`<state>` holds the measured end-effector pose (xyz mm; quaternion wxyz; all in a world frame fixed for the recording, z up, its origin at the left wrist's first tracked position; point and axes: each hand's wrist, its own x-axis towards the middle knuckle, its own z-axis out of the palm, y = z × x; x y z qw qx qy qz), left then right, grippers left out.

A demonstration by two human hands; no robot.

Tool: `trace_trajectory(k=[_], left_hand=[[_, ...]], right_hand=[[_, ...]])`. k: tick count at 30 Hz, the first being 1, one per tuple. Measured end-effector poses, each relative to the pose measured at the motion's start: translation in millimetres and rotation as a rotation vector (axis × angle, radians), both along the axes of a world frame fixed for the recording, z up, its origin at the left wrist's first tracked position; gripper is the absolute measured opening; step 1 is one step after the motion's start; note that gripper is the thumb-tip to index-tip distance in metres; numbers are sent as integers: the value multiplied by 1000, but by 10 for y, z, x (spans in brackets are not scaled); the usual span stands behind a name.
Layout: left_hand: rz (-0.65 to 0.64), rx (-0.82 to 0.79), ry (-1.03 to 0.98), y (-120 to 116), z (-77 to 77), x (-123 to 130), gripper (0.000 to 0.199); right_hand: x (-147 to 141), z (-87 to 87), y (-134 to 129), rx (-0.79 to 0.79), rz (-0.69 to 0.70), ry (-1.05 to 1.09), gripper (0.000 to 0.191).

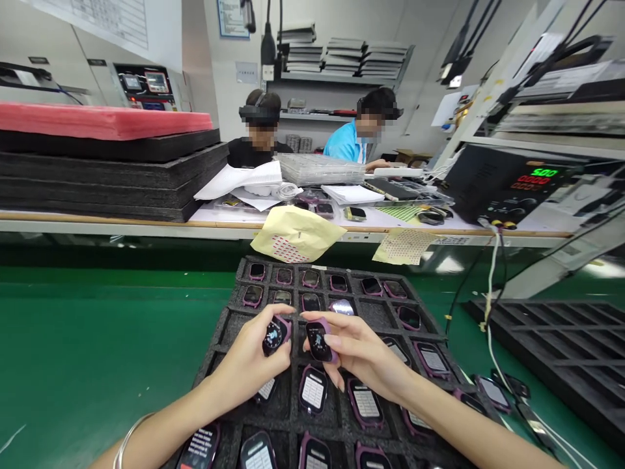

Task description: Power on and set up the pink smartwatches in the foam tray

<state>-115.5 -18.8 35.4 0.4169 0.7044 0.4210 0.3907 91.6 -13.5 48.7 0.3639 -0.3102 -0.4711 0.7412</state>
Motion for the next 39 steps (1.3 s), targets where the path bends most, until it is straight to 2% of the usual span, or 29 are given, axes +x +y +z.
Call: trace_trajectory(k=[3,7,12,16,32,36,39], left_hand=[[-34,-30,-17,7,-21,4,29],[7,-24,-51,8,-45,1,36],[-37,-48,-19,9,-44,-1,30],[-7,-24,-37,20,-50,-3,34],[-41,47,53,30,9,-25,25],[-5,84,31,26,3,-34,33],[-23,61,37,17,5,-39,27]], right_hand=[[12,16,-7,-2,-31,-7,38],[29,19,-11,10,-44,-7,39],[35,21,-23,21,-41,-12,38],[38,8,-31,22,-47,-30,42],[7,23,-25,21,-83,-86,37],[-4,45,-32,17,-72,-62,38],[-2,56,-34,16,-68,-65,37]])
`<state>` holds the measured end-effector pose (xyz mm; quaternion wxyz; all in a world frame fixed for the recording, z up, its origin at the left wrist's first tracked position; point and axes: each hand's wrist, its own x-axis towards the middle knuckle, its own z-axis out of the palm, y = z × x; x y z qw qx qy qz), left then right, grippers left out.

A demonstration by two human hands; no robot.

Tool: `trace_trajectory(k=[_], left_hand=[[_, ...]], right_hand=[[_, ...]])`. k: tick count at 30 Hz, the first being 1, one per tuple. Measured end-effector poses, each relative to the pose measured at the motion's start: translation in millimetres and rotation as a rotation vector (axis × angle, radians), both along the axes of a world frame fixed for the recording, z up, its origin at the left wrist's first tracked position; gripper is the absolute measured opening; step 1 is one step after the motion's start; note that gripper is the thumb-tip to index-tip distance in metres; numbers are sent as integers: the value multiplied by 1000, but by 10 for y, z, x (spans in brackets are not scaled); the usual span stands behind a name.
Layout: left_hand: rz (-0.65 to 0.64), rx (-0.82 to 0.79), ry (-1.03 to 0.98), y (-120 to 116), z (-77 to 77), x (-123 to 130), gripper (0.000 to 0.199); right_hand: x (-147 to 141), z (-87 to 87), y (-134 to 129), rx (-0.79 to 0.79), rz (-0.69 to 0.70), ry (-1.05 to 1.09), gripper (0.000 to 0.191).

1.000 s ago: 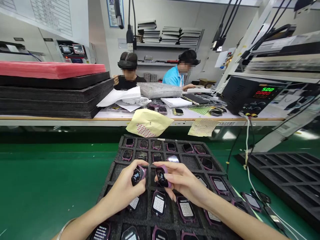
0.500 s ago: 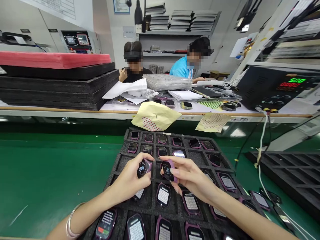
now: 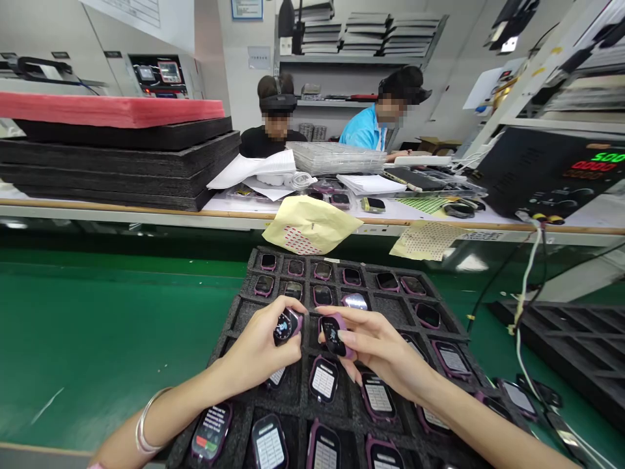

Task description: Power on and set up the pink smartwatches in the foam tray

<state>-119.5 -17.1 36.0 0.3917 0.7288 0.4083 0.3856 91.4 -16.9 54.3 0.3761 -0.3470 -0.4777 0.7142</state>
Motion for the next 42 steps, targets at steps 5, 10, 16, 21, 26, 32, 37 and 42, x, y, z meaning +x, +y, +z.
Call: trace_trajectory(k=[5,10,16,21,26,32,37,42], left_hand=[[33,10,-44,-14,24,-8,33],[27,-38,-104,-10,11,-13,31],[-49,-329,-349,29,-44,21,55],[-106,-493,-568,71,-38,54,47],[-144,-570,-581,83,-43,65,43],[-174,-553,-575,88,-107,69,38],[-175,-546,-576,99,-113,80,39],[-168,-549,-545,94,-56,77,40]], right_hand=[[29,5,-1,23,44,32,38],[36,-1,-4,26,69,28,39],[50,-20,24,-12,80,46,38],[95,-45,65,70,29,-45,39],[116,-102,78,129,-4,-127,45],[117,-141,53,157,-5,-128,54],[125,-135,19,150,-7,-132,54],[117,-119,6,137,-38,-164,55]])
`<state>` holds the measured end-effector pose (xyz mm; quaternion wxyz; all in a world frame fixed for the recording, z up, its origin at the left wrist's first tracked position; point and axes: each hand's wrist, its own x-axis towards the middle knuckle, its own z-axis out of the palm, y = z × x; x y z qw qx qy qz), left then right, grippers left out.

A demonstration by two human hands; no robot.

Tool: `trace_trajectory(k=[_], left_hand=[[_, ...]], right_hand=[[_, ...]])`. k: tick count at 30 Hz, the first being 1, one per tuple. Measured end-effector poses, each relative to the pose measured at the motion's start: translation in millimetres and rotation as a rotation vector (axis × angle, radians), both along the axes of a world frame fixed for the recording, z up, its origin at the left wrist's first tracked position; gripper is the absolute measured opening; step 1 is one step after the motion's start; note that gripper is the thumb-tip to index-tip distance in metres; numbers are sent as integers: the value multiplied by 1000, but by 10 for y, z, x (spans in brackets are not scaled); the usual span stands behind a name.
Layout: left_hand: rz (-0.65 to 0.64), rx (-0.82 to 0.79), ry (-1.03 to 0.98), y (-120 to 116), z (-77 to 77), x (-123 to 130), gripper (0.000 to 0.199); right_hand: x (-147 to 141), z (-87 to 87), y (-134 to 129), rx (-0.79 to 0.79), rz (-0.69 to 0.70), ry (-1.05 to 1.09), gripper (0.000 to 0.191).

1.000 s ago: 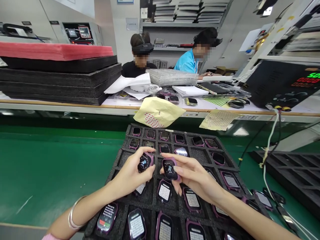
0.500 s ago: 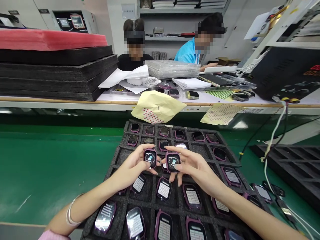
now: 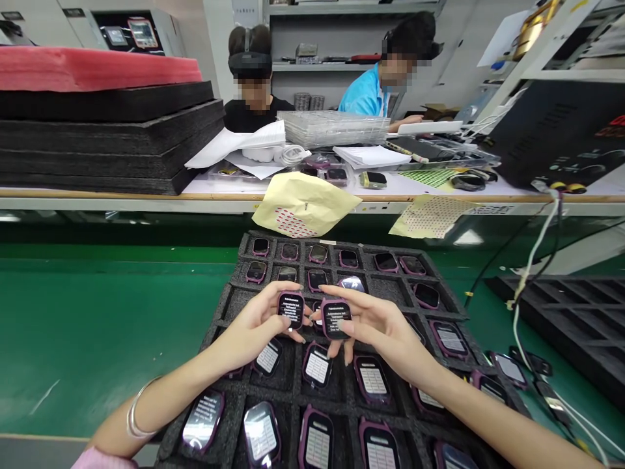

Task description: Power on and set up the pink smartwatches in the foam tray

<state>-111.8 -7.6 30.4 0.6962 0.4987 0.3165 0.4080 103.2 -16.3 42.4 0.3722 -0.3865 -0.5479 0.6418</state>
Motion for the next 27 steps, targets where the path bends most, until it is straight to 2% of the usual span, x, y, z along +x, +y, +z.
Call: trace_trajectory(k=[6,13,20,24,27], left_hand=[[-1,21,-27,2,-14,-2,33],[6,81,-32,-15,-4,-12,26],[17,117,-57,-12,-20,-25,24],[25,106,-82,-26,17,-44,26],[33,109,-93,-47,56,-62,27]], right_hand=[[-30,4,1,2,-60,-58,54],[-4,0,26,53,-77,1,48],[-46,-36,46,53,-102,-87,48],[-89,-57,37,66,-40,-123,51],[-172,-118,86,83,62,-149,68]])
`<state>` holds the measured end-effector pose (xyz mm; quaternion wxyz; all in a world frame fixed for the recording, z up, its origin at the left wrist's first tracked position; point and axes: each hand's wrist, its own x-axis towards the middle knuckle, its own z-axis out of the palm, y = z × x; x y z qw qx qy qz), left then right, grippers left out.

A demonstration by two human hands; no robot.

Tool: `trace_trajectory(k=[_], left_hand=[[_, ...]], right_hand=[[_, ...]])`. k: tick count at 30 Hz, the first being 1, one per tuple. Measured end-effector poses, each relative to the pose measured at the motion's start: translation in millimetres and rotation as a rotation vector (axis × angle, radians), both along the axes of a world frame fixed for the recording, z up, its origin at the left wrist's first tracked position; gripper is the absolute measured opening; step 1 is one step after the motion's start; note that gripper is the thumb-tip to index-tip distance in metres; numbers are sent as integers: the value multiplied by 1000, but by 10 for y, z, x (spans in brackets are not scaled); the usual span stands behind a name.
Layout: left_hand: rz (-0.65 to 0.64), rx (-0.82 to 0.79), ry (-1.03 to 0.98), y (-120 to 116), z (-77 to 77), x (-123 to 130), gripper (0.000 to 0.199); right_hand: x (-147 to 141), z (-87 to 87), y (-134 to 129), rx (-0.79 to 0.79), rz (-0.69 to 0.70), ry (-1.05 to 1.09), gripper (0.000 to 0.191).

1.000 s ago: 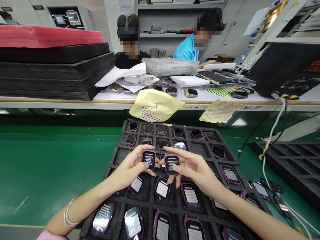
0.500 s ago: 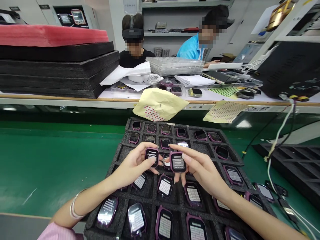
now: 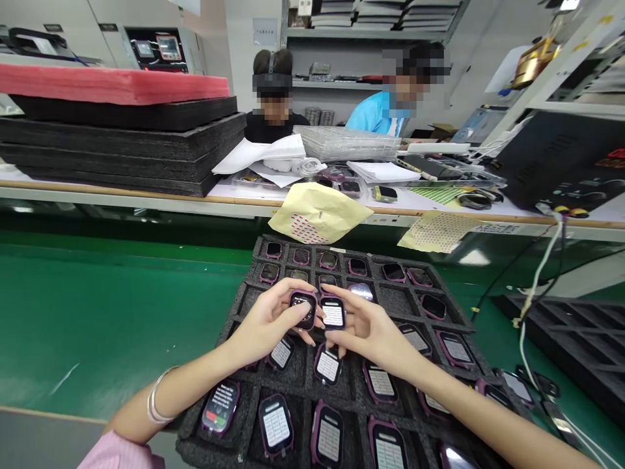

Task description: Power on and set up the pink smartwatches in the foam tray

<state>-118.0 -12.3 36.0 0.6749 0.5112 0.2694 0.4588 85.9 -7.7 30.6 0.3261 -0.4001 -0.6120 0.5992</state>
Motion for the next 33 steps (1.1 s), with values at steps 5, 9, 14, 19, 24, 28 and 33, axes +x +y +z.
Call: trace_trajectory(k=[5,9,14,19,24,28,33], left_hand=[[37,33,7,-18,46,-60,35],[152,58,71,-16,144,-191,42],[254,76,128,27,272,-331,36],[253,48,127,100,212,-246,36],[183,-4,130,103,49,-108,38],[121,-15,124,65,-30,-49,36],[112,-38,61,-29,-27,16,36]], right_hand=[[-239,-39,200,595,173,-543,39],[-340,48,439,797,250,-725,30],[-306,63,762,781,155,-841,24],[-501,-106,818,661,1,-865,20],[-641,-178,874,503,-67,-704,24],[-458,-47,831,400,-48,-464,24],[-89,228,438,310,-36,-146,23]])
